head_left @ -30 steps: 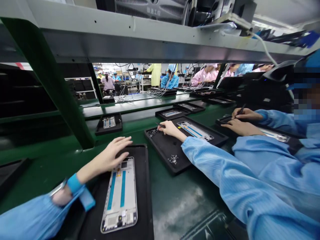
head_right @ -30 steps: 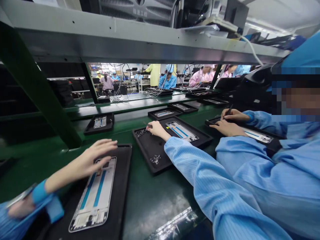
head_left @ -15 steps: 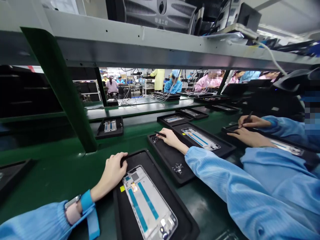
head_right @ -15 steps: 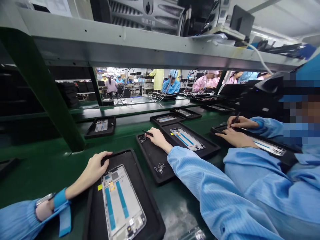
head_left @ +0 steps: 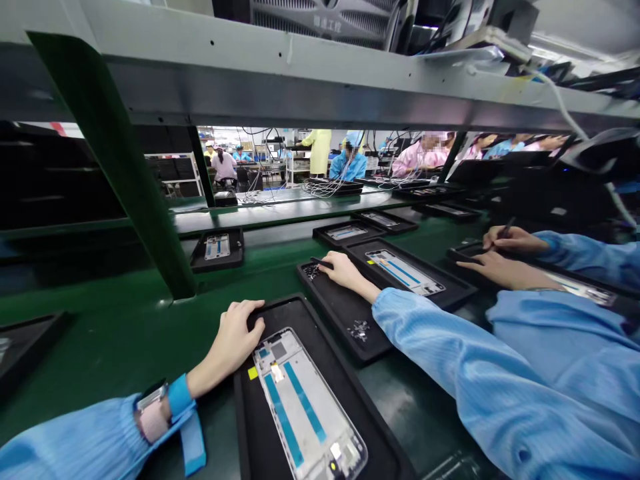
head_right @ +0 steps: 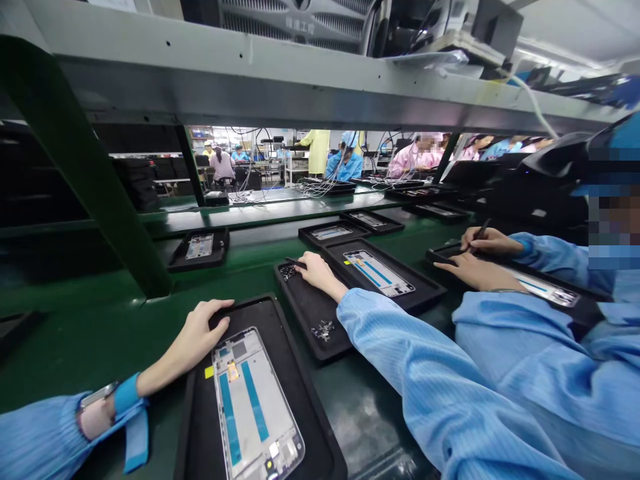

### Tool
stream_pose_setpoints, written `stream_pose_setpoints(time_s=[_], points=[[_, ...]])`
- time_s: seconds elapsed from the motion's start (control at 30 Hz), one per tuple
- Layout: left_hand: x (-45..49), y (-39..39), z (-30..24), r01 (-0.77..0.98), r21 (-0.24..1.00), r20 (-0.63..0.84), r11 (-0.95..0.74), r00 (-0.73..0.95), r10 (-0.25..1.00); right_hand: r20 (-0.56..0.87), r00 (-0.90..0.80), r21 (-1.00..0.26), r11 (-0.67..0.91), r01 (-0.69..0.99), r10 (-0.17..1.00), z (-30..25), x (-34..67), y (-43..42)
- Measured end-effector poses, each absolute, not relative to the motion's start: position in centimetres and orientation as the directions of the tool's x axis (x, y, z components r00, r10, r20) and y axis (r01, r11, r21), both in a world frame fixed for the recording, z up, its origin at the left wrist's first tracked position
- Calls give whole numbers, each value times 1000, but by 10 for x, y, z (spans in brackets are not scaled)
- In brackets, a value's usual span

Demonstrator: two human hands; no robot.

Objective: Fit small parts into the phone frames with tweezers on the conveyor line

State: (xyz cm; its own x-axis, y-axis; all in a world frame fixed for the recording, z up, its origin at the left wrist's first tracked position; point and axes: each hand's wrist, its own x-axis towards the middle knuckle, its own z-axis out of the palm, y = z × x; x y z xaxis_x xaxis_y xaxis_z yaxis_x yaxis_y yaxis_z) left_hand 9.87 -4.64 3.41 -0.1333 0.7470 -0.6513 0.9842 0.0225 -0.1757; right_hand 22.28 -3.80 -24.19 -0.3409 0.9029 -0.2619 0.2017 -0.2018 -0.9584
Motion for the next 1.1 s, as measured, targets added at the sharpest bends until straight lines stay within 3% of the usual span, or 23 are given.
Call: stream_pose_setpoints(time_s=[0.3, 0.43, 0.63, 0.83, 1.1], points=[[102, -44, 36, 986, -159, -681, 42, -140, 718, -346, -283, -938, -330, 105, 894, -230, 234, -30], [104, -44, 37, 991, -137, -650, -8, -84, 755, -359, -368, -921, -390, -10, 858, -211, 236, -26], [99, -52, 53, 990, -16, -631, -137, 96, 770, -225, -568, -912, -376, -163, 792, -153, 259, -26], [102, -56, 62, 989, 21, -673, -144, 120, 730, -297, -558, -951, -293, 100, 775, -178, 285, -38], [106, -52, 60, 989, 29, -695, -146, 125, 708, -311, -619, -948, -279, 152, 722, -204, 281, -46]])
